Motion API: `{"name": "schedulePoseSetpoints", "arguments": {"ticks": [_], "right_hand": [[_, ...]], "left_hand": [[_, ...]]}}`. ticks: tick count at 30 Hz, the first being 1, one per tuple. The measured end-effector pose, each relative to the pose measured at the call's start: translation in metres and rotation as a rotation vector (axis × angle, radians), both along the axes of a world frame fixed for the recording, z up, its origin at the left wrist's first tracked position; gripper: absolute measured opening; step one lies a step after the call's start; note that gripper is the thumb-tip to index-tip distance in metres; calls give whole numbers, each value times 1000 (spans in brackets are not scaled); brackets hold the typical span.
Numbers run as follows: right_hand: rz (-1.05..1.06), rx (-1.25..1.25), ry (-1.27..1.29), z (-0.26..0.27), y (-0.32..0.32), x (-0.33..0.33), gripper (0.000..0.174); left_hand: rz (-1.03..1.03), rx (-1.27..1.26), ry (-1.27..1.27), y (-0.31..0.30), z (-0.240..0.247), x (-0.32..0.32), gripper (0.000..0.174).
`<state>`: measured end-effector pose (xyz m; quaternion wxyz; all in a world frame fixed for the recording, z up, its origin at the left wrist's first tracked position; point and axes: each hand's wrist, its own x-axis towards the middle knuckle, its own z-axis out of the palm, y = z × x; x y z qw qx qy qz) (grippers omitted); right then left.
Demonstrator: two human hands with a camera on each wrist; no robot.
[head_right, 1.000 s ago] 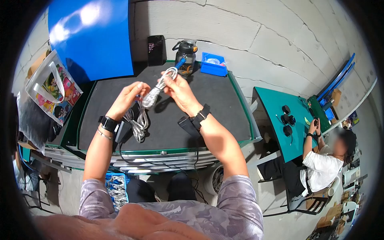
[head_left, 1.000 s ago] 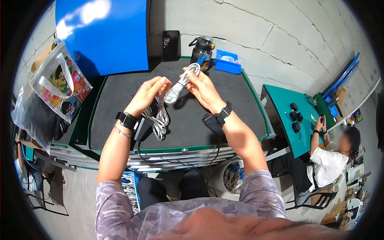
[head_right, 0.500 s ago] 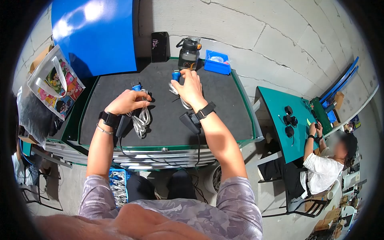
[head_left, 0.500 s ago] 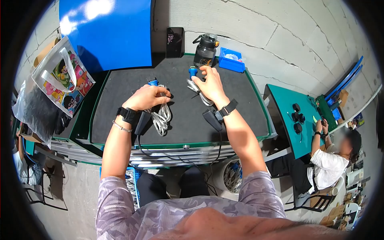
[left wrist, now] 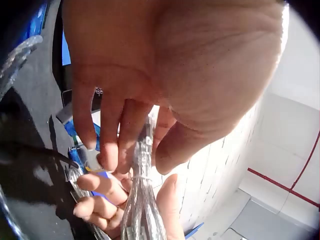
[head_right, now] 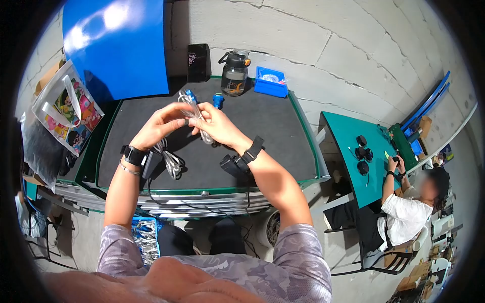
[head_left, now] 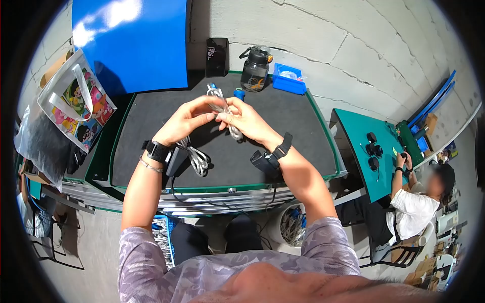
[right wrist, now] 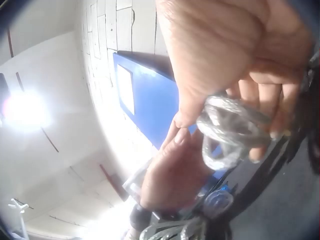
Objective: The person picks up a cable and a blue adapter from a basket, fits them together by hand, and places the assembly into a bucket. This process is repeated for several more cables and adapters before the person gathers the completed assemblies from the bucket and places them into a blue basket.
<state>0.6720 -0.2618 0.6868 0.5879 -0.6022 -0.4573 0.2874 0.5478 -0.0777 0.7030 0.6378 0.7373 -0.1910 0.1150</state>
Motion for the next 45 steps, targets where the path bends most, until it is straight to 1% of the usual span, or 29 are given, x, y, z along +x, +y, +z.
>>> {"name": "schedulePoseSetpoints", "arguments": {"ticks": [1, 2, 4, 5, 7, 8, 9, 11, 12, 15, 19, 21, 22, 24, 25, 26, 27, 28, 29, 32, 33, 35, 36, 38, 39, 41, 42, 45], "right_hand": [[-7, 74, -16, 2, 0, 0, 40], [-25, 119, 19, -2, 2, 5, 35], [-36, 132, 16, 1, 1, 4, 35], [-47, 144, 15, 1, 1, 3, 36], [-46, 125, 4, 1, 1, 2, 36], [-47, 108, -6, 0, 2, 1, 36], [-45, 106, -7, -1, 2, 0, 36], [-51, 75, -29, -3, 4, 0, 39], [-48, 73, -32, -4, 5, -1, 39], [-57, 123, -50, -8, 8, -4, 41], [-67, 120, -16, -11, 9, -3, 38], [-51, 116, 0, -14, 9, 0, 36], [-29, 105, 20, -14, 8, 2, 37], [-7, 92, 35, -12, 7, 1, 38], [12, 100, 99, -8, 6, -3, 40], [29, 109, 161, -5, 5, -4, 42], [25, 110, 156, -5, 4, -3, 42], [39, 127, 171, -6, 5, -1, 44], [54, 143, 187, -7, 4, 0, 46], [35, 135, 252, -3, 3, 2, 44], [29, 138, 258, -3, 2, 2, 44], [46, 138, 279, -2, 2, 3, 42], [60, 134, 250, -1, 0, 3, 42], [67, 139, 255, -2, -1, 3, 42], [83, 141, 257, -1, -1, 2, 42], [93, 150, 241, 1, -2, -1, 42], [100, 131, 245, 1, -3, -2, 43], [93, 114, 220, -5, -2, -1, 42]], "left_hand": [[-2, -1, -4, 0, 0, 1, 37], [42, -30, -18, 1, -1, 2, 45], [105, -101, -34, -1, 4, -1, 65], [107, -103, -35, -1, 4, -1, 65], [211, -172, -88, 0, 4, -1, 65], [216, -158, -89, 2, 2, 1, 58], [219, -161, -89, 4, -1, 3, 58], [219, -147, -55, 9, -6, 7, 49], [233, -189, -68, 9, -7, 9, 45], [232, -137, -67, 15, -12, 13, 47], [269, -84, -61, 16, -13, 13, 46], [229, -172, -33, 14, -9, 10, 48], [229, -173, -35, 11, -6, 7, 48], [177, -254, -89, 3, 0, 2, 50], [175, -255, -92, 4, 0, 2, 50], [248, -237, -121, 6, 0, 2, 50], [320, -218, -151, 7, 0, 3, 50], [387, -199, -192, 9, 2, 2, 47], [453, -233, -213, 10, 2, 2, 42], [623, -254, -199, 21, 0, 5, 34], [682, -227, -161, 25, -3, 8, 34], [866, -55, -213, 31, -13, 16, 36], [859, -52, -212, 33, -18, 19, 36], [893, 10, -9, 37, -24, 22, 38], [886, 11, -12, 35, -20, 18, 38], [599, -289, 157, 32, -10, 9, 41], [493, -360, 172, 35, -12, 10, 39], [502, -339, 126, 36, -14, 12, 35]]}}
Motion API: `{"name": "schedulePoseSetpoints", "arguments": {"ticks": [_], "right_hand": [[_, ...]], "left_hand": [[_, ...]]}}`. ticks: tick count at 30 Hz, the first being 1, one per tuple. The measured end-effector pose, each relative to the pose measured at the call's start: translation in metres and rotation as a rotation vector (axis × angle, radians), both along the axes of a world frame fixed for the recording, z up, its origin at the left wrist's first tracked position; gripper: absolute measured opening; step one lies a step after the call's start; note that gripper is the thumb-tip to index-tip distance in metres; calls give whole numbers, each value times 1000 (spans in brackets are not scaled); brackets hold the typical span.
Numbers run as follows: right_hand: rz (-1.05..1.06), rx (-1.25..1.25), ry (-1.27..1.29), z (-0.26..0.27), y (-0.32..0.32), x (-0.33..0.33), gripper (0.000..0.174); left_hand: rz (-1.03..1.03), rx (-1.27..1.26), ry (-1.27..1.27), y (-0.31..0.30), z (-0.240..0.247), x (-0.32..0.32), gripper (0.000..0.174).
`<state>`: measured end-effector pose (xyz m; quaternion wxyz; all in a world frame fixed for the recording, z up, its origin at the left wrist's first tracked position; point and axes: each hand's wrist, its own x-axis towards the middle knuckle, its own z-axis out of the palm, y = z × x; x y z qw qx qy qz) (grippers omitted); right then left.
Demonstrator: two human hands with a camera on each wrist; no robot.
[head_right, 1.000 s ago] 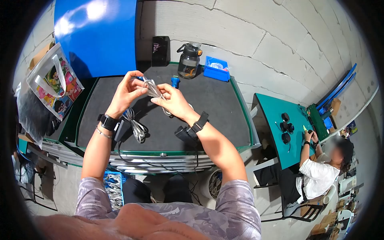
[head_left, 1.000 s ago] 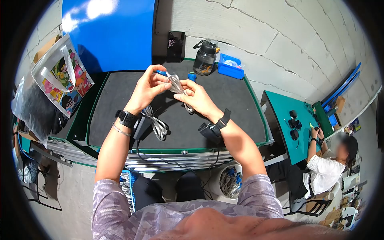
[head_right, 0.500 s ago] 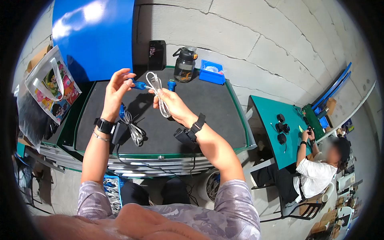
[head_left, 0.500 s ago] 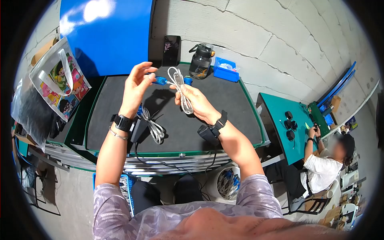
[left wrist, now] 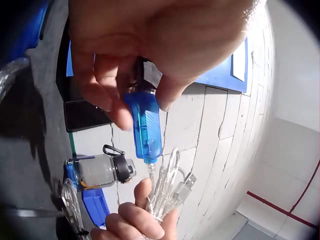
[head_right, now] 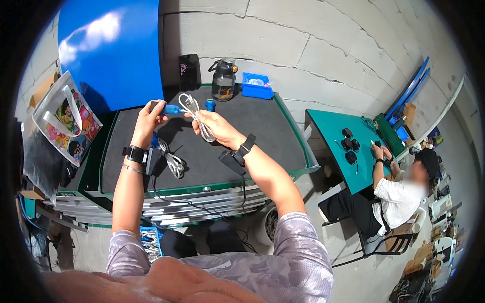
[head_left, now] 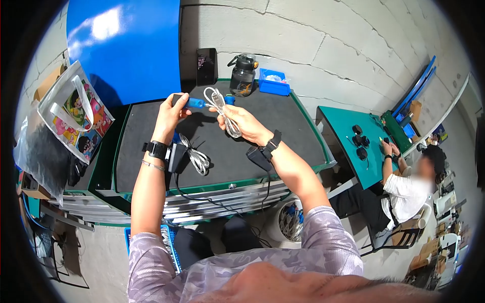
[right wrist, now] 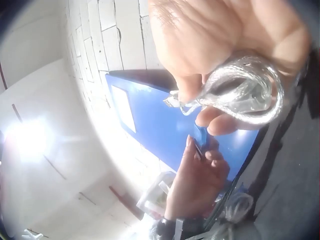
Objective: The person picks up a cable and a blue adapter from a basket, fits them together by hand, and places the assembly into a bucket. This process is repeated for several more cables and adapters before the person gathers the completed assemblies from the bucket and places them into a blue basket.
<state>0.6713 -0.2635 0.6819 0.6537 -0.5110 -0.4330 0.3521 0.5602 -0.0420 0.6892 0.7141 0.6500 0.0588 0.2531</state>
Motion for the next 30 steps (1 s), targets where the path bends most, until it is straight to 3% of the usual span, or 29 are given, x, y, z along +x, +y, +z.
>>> {"name": "schedulePoseSetpoints", "arguments": {"ticks": [4, 11, 13, 17, 24, 26, 28, 30], "right_hand": [[-76, -31, -44, -8, 3, 1, 38], [-80, -44, 61, -13, 4, 3, 38], [-33, -21, 215, -14, 5, 5, 41], [17, 26, 287, -13, 6, 5, 44], [74, -18, 328, -4, 6, -1, 52], [86, -38, 308, -7, 7, -3, 47], [-2, -208, -28, -6, 10, -11, 39], [47, -225, -50, -13, 12, -13, 36]], "left_hand": [[68, 71, -40, -4, 5, -3, 28], [5, 28, -105, -12, 13, -10, 30], [-91, -27, -113, -14, 14, -11, 34], [-249, -181, -143, -4, 8, -6, 42], [-151, -123, -131, -7, 2, -3, 33], [-95, -74, -79, -7, 4, -5, 33], [-76, -56, -62, -3, -1, -1, 33], [-91, 78, 67, -1, -3, -3, 38]]}}
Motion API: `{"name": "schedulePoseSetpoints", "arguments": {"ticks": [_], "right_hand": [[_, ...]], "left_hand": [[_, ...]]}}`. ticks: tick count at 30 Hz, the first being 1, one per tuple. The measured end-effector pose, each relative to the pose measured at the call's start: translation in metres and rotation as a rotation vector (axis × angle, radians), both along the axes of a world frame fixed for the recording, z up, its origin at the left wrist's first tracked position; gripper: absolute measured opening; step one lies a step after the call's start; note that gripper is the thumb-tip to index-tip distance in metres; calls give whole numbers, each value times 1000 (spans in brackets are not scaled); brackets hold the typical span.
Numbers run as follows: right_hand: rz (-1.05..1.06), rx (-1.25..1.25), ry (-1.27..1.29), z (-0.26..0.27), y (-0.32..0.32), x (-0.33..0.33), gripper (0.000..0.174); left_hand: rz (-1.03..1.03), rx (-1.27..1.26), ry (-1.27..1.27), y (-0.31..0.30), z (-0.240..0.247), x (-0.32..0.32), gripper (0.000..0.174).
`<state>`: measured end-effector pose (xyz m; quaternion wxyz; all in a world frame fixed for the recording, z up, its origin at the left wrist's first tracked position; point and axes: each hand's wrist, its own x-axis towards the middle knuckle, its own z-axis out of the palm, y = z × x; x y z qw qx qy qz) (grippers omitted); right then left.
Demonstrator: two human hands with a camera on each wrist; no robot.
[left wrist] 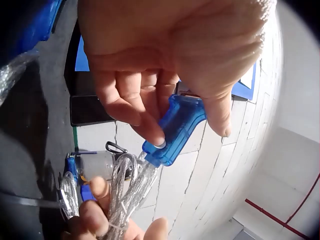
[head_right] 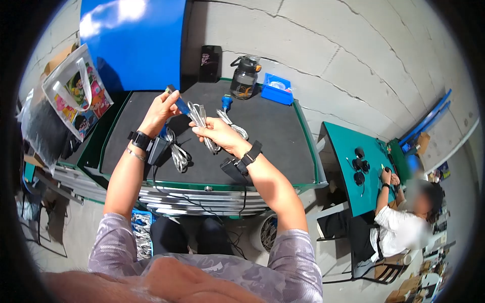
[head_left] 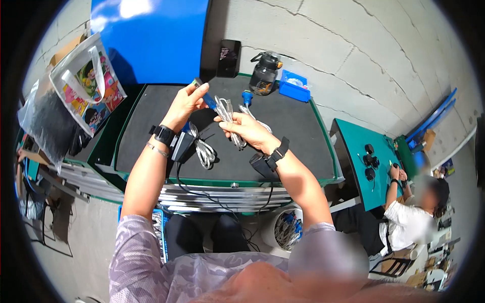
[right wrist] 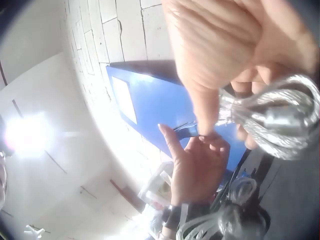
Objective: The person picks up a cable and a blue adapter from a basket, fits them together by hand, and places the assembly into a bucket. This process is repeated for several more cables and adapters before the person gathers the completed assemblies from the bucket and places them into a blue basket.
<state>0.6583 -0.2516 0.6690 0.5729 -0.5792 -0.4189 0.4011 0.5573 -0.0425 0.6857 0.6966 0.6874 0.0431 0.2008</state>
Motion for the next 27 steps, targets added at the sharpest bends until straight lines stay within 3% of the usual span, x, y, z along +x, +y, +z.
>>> {"name": "schedulePoseSetpoints", "arguments": {"ticks": [2, 4, 8, 16, 27], "right_hand": [[-14, 1, -38, -8, 4, 1, 39], [34, 25, -28, -9, 5, 2, 37], [57, 21, 203, -10, 4, 0, 28], [70, 85, 353, -3, 2, -6, 40], [180, 86, 419, -7, 1, -2, 52]], "left_hand": [[41, 42, 28, -4, 2, -1, 40], [53, -104, -53, -7, 1, 3, 40], [-77, -206, -93, -11, 7, -2, 39], [-210, -262, -163, 0, 2, -2, 40], [-183, -108, -142, 0, 2, -5, 50]]}}
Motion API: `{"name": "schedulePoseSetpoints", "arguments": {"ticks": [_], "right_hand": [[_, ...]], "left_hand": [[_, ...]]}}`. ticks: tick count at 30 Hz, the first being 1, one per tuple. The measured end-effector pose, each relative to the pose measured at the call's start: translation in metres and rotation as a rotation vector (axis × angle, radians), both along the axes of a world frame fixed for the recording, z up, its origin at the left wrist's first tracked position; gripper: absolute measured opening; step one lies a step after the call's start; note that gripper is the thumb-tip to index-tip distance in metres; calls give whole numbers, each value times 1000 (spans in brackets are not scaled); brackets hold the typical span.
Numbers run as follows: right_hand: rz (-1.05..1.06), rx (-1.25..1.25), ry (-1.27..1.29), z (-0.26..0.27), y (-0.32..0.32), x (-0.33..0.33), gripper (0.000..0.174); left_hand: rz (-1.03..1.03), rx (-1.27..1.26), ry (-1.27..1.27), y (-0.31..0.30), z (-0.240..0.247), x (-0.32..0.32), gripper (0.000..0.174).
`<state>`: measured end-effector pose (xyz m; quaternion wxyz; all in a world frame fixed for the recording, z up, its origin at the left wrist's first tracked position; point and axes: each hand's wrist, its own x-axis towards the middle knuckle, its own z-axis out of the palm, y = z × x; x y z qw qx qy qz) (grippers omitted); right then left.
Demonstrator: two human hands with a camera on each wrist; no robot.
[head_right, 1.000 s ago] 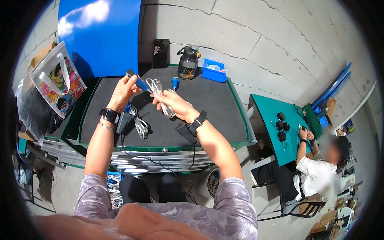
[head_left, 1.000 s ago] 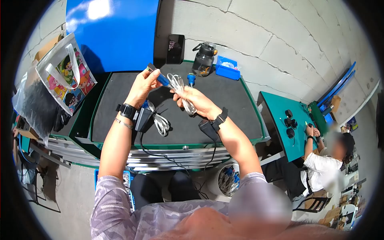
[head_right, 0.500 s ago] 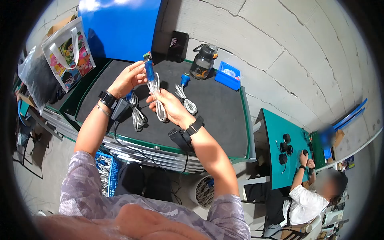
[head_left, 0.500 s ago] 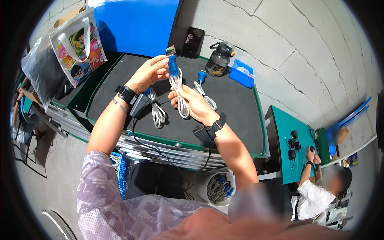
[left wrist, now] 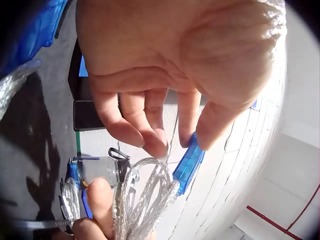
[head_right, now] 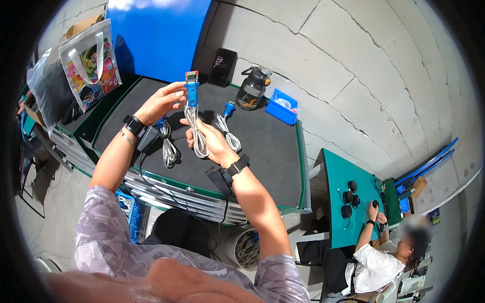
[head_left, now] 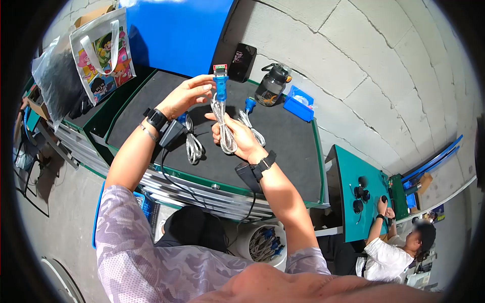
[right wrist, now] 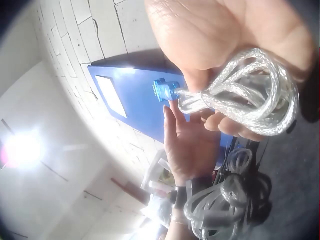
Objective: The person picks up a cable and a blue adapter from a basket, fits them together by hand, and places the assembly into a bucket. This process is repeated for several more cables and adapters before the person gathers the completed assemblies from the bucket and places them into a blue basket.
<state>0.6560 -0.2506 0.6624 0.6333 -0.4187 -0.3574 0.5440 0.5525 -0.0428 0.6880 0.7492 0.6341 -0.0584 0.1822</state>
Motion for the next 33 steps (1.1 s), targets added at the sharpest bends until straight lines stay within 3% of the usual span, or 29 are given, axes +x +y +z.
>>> {"name": "schedulePoseSetpoints", "arguments": {"ticks": [11, 14, 17, 18, 23, 26, 33], "right_hand": [[33, 21, 65, -2, 2, 8, 47], [-147, 67, -10, 7, -1, -2, 33], [-186, 102, -141, 13, -3, -4, 36], [-201, 133, -291, 11, -1, -1, 38], [-243, 194, -361, 10, -2, 7, 37], [-212, 165, -318, 6, -2, 9, 38], [-189, 112, -263, 3, -2, 10, 43]], "left_hand": [[27, 105, 8, -8, 6, -2, 60], [4, 118, 5, -15, 8, -1, 60], [-18, 67, 78, -19, 7, -4, 59], [-21, 66, 79, -18, 6, -4, 59], [-152, 131, 64, -20, 7, 0, 43], [-71, 269, 83, -22, 5, 2, 31], [-70, 317, 39, -20, -3, 7, 26]]}}
